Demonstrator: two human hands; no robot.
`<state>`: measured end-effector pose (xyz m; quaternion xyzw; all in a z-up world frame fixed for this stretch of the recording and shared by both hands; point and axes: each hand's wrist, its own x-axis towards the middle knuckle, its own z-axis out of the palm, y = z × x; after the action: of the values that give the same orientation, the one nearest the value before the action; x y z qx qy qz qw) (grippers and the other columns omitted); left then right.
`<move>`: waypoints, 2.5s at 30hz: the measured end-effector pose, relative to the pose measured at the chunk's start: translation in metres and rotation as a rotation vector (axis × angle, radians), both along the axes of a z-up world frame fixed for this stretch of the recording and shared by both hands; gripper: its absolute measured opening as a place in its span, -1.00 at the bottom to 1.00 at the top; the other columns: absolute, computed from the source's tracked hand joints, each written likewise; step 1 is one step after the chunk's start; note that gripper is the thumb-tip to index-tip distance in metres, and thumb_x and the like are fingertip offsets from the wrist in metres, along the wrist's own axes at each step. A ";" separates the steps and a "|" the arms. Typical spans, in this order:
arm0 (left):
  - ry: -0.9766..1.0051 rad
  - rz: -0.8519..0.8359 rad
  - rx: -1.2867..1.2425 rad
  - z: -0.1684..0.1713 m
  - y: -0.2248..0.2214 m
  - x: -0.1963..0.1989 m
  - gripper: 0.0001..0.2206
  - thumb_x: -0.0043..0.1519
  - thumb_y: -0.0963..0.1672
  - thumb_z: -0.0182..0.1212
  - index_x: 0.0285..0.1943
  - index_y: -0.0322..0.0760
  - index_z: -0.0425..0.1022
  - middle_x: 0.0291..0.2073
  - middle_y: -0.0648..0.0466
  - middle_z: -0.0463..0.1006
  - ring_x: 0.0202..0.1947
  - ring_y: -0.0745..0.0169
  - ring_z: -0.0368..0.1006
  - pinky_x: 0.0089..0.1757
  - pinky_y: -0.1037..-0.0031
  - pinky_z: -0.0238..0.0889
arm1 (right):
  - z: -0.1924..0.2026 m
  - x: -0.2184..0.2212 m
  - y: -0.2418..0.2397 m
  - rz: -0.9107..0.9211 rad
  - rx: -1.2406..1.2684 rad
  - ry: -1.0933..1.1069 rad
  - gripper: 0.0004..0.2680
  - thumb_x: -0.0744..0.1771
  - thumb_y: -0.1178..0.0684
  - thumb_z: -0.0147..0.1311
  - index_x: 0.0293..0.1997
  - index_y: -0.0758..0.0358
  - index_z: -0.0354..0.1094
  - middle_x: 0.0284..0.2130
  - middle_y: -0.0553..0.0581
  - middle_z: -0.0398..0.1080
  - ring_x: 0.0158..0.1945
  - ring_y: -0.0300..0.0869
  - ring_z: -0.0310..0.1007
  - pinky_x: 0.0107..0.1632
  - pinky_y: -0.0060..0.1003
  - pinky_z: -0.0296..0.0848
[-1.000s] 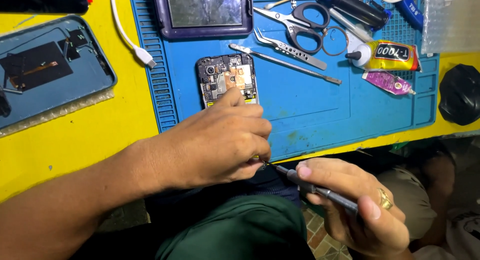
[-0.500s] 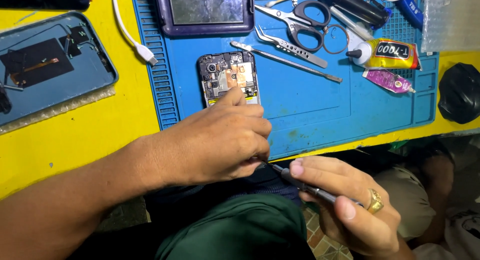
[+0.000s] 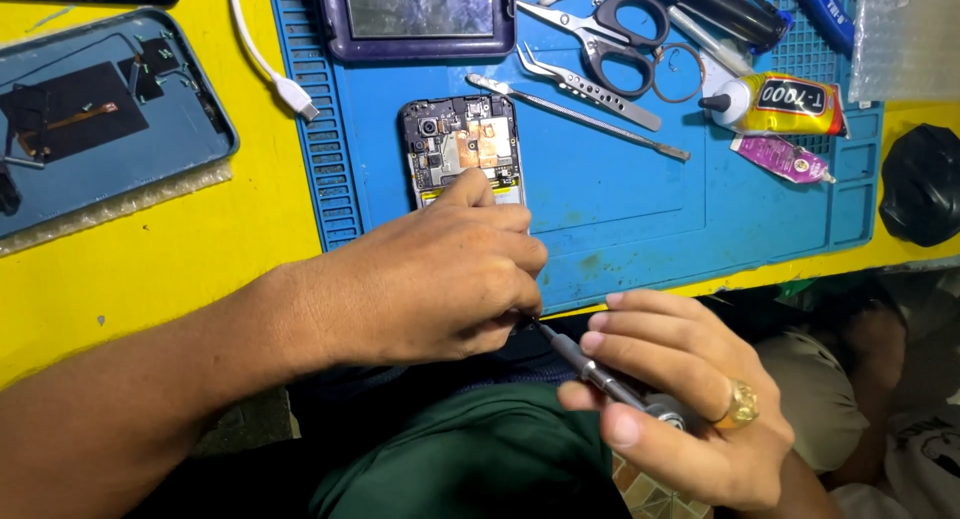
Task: Installing internal shields and components into a mobile phone using a screwdriver and tweezers.
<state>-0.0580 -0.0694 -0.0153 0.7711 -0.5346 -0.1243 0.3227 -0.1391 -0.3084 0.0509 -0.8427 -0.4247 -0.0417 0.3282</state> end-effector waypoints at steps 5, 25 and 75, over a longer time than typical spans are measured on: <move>-0.057 0.039 0.005 0.001 0.004 0.002 -0.85 0.17 -0.04 0.32 -0.41 -0.06 0.54 -0.45 0.17 0.44 -0.28 0.06 0.32 -0.12 0.10 0.04 | 0.010 -0.006 0.010 -0.111 0.086 0.174 -0.83 0.38 0.13 0.05 0.08 0.13 0.25 -0.02 0.29 0.51 0.10 0.11 0.67 0.34 0.19 0.66; -0.062 0.113 -0.028 0.000 0.002 -0.001 -0.77 0.09 0.00 0.42 -0.28 -0.10 0.50 -0.41 0.13 0.41 -0.26 0.05 0.32 0.00 -0.01 0.05 | -0.008 0.000 0.011 -0.186 0.136 -0.046 -0.85 0.30 0.06 0.25 -0.10 0.03 0.38 -0.25 0.08 0.44 -0.15 -0.10 0.57 0.14 0.00 0.67; -0.541 0.972 0.276 0.028 0.181 -0.033 -0.83 0.17 -0.19 0.42 -0.07 -0.20 0.68 -0.21 0.06 0.66 -0.22 0.12 0.56 -0.25 0.27 0.21 | -0.066 0.025 0.010 -0.705 0.671 0.505 -0.62 0.48 0.35 -0.21 0.56 0.46 0.01 -0.22 0.53 0.26 -0.36 0.20 0.35 -0.27 0.05 0.49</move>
<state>-0.0909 0.1118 0.0131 0.9677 -0.1610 0.1715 0.0909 -0.1136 -0.2984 -0.0156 -0.7668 0.0120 -0.0785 0.6369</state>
